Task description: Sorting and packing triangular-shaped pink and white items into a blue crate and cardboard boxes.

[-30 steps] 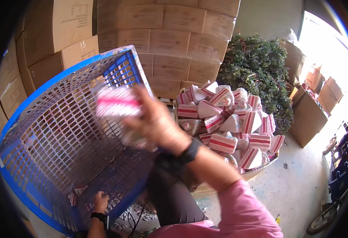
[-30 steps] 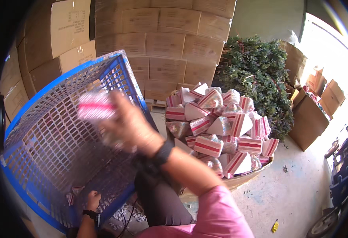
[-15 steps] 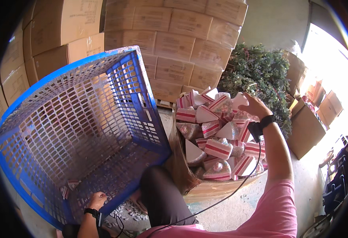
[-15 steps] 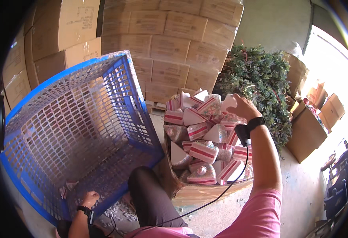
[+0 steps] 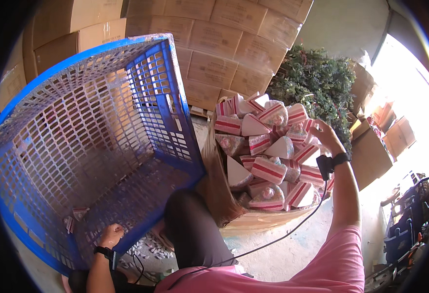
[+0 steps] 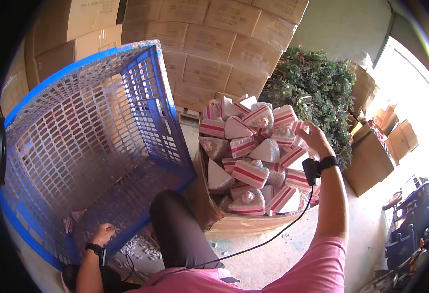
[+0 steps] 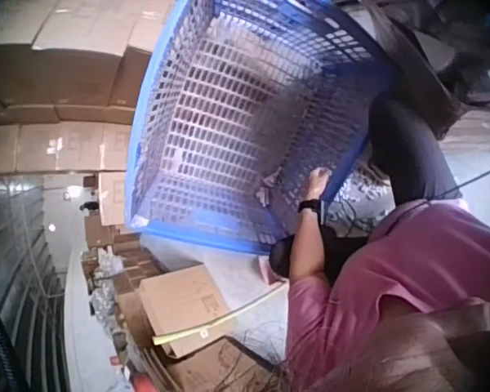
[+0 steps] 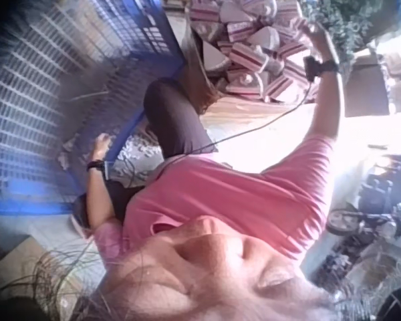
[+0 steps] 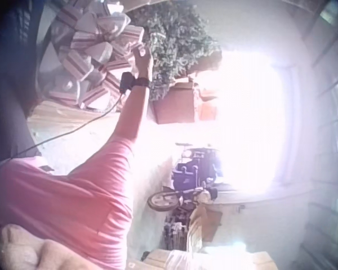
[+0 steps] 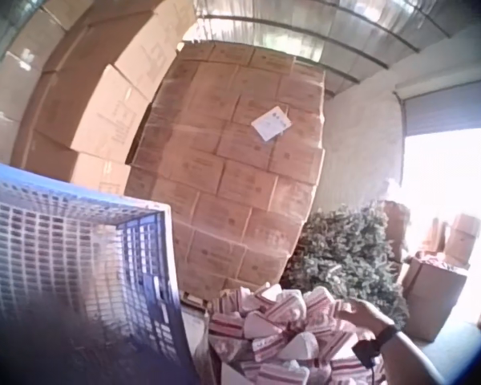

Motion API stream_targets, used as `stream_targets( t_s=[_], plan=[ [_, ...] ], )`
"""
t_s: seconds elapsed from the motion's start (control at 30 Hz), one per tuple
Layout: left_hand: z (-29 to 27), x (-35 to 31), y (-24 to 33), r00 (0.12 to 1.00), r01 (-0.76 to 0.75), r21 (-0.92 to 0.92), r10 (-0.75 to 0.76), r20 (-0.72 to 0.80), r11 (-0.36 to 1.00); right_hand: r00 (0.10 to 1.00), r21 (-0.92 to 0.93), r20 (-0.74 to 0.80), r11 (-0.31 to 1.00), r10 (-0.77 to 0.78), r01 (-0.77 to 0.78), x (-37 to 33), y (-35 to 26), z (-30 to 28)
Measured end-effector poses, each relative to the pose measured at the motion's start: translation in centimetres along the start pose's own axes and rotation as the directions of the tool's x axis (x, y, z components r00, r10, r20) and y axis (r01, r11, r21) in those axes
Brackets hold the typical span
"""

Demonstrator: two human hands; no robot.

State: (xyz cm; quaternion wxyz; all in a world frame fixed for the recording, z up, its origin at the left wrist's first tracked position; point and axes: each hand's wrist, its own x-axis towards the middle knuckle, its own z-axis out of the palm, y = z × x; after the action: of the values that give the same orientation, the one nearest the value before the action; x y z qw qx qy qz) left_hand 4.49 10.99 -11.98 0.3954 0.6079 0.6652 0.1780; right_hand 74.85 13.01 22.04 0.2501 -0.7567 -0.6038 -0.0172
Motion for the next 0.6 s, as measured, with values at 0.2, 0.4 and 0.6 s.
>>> stream_targets(
  t_s=[0.2, 0.4, 0.6],
  plan=[
    [-0.3, 0.0, 0.0, 1.000, -0.023, -0.036, 0.023, 0.005, 0.999, 0.949, 0.485, -0.107, 0.849, 0.295, -0.210, -3.0, -1.1, -1.0],
    [-3.0, -2.4, 2.7, 1.000, 0.008, -0.186, -0.005, 0.017, 0.983, 0.951, 0.460, -0.307, 0.868, -0.044, 0.189, -0.8, -10.6, -1.4],
    [-0.2, 1.4, 6.1, 0.955, -0.289, -0.308, 0.293, -0.034, 0.906, 0.867, 0.240, 0.045, 0.848, -0.496, 0.473, 1.7, -26.5, 0.5]
  ],
)
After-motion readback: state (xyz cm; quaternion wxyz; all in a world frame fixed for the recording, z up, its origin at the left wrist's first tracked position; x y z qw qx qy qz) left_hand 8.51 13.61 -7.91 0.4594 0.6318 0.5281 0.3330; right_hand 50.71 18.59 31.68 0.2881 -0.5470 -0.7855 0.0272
